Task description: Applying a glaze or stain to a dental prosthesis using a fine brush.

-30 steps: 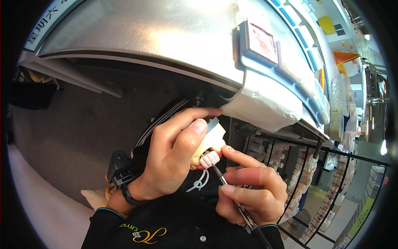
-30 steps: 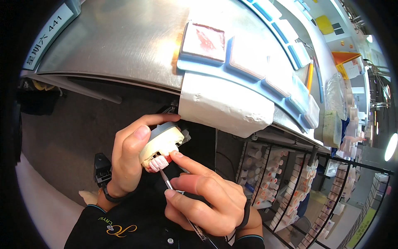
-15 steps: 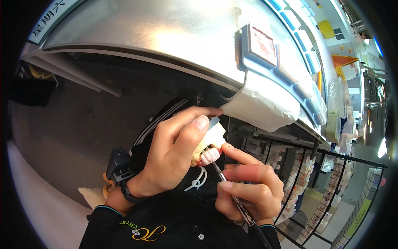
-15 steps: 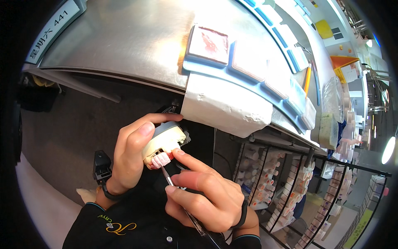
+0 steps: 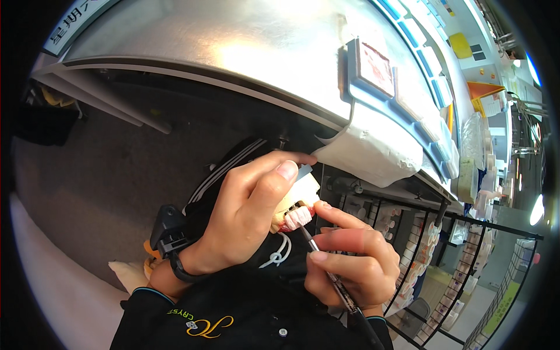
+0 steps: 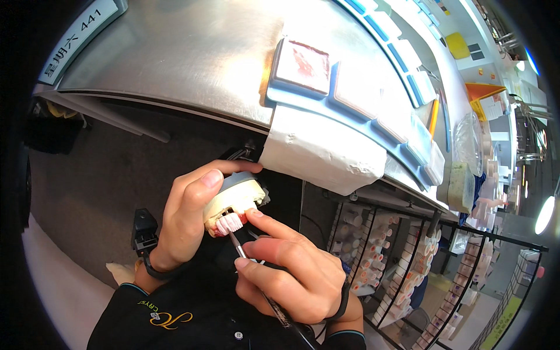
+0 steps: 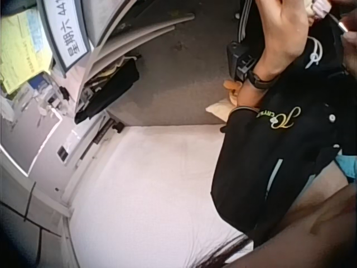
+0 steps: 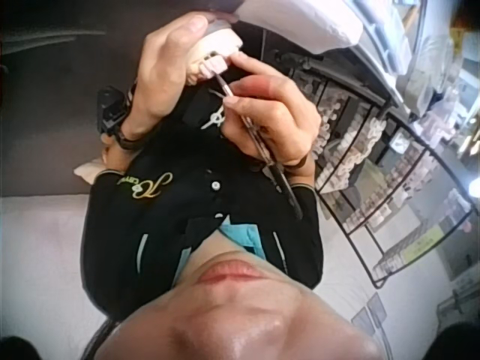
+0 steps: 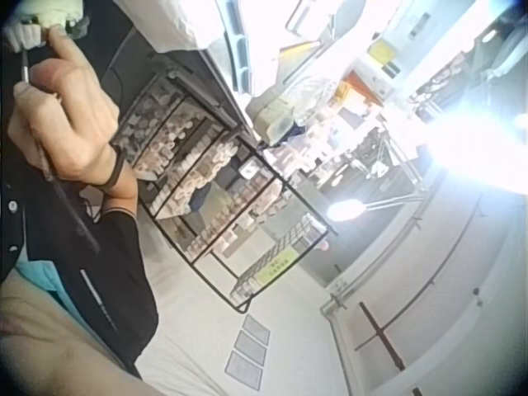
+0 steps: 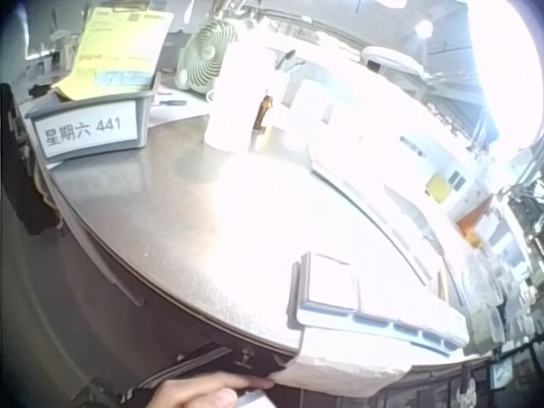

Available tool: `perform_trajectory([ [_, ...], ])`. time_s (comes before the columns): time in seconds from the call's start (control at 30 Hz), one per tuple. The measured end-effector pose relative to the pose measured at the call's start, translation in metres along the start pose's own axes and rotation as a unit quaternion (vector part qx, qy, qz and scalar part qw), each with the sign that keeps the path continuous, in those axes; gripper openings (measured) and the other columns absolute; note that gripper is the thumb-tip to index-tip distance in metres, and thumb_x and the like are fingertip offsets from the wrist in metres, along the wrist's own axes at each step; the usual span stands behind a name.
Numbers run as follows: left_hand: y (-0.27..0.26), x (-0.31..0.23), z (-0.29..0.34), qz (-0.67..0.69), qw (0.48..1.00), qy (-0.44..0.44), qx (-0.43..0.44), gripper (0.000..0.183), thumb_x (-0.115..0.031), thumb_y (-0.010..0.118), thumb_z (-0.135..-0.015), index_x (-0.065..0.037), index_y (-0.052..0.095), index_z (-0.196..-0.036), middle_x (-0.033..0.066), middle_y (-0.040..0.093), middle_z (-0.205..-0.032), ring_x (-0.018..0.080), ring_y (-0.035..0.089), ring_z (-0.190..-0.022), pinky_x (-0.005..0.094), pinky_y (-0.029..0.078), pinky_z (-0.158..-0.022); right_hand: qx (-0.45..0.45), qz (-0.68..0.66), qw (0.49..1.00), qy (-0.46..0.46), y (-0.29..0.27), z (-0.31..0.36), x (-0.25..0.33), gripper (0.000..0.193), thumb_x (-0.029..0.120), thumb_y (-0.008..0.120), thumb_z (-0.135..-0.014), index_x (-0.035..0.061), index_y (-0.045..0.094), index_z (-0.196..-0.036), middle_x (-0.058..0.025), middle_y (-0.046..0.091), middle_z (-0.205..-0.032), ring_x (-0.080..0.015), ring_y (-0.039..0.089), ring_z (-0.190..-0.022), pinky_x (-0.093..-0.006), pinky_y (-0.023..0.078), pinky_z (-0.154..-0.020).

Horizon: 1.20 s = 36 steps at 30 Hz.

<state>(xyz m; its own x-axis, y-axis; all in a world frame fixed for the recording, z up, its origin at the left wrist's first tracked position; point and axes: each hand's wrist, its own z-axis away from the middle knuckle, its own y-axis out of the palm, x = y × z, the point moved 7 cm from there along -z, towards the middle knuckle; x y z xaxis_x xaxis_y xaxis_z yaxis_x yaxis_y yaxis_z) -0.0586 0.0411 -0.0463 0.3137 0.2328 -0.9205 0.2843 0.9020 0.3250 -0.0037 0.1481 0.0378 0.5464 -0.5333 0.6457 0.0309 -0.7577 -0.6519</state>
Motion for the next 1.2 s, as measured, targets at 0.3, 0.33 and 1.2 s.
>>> perform_trajectory([
  [0.3,0.0023,0.0020,-0.0005,0.020,0.999,-0.028,0.010,0.052,-0.033,0.034,-0.091,0.009,0.056,-0.112,0.0145,0.066,-0.090,0.0145,0.061,-0.081,0.0245,0.047,-0.075,-0.012,-0.024,0.999,0.024,-0.0025,-0.0005,-0.0039,0.027,-0.001,0.078,-0.061,0.0034,0.064,-0.084,-0.0091,0.062,-0.080,-0.0360,0.066,-0.094,-0.0335,0.058,-0.068],
  [0.33,0.0028,0.0020,-0.0009,0.022,0.999,-0.029,0.010,0.052,-0.032,0.034,-0.091,0.009,0.056,-0.112,0.0144,0.066,-0.090,0.0145,0.061,-0.081,0.0245,0.047,-0.075,-0.028,-0.031,0.999,0.031,-0.0033,0.0004,-0.0043,0.027,-0.001,0.078,-0.061,0.0033,0.064,-0.083,-0.0089,0.062,-0.080,-0.0358,0.066,-0.094,-0.0333,0.058,-0.068],
  [1.2,-0.0001,0.0088,-0.0039,0.042,0.998,-0.032,0.017,0.050,-0.032,0.036,-0.091,0.009,0.059,-0.110,0.0136,0.066,-0.086,0.0142,0.061,-0.078,0.0237,0.048,-0.073,-0.004,-0.009,0.999,0.046,-0.0031,-0.0069,-0.0041,0.027,-0.003,0.077,-0.060,0.0052,0.064,-0.082,-0.0078,0.063,-0.081,-0.0323,0.067,-0.092,-0.0327,0.057,-0.069],
])
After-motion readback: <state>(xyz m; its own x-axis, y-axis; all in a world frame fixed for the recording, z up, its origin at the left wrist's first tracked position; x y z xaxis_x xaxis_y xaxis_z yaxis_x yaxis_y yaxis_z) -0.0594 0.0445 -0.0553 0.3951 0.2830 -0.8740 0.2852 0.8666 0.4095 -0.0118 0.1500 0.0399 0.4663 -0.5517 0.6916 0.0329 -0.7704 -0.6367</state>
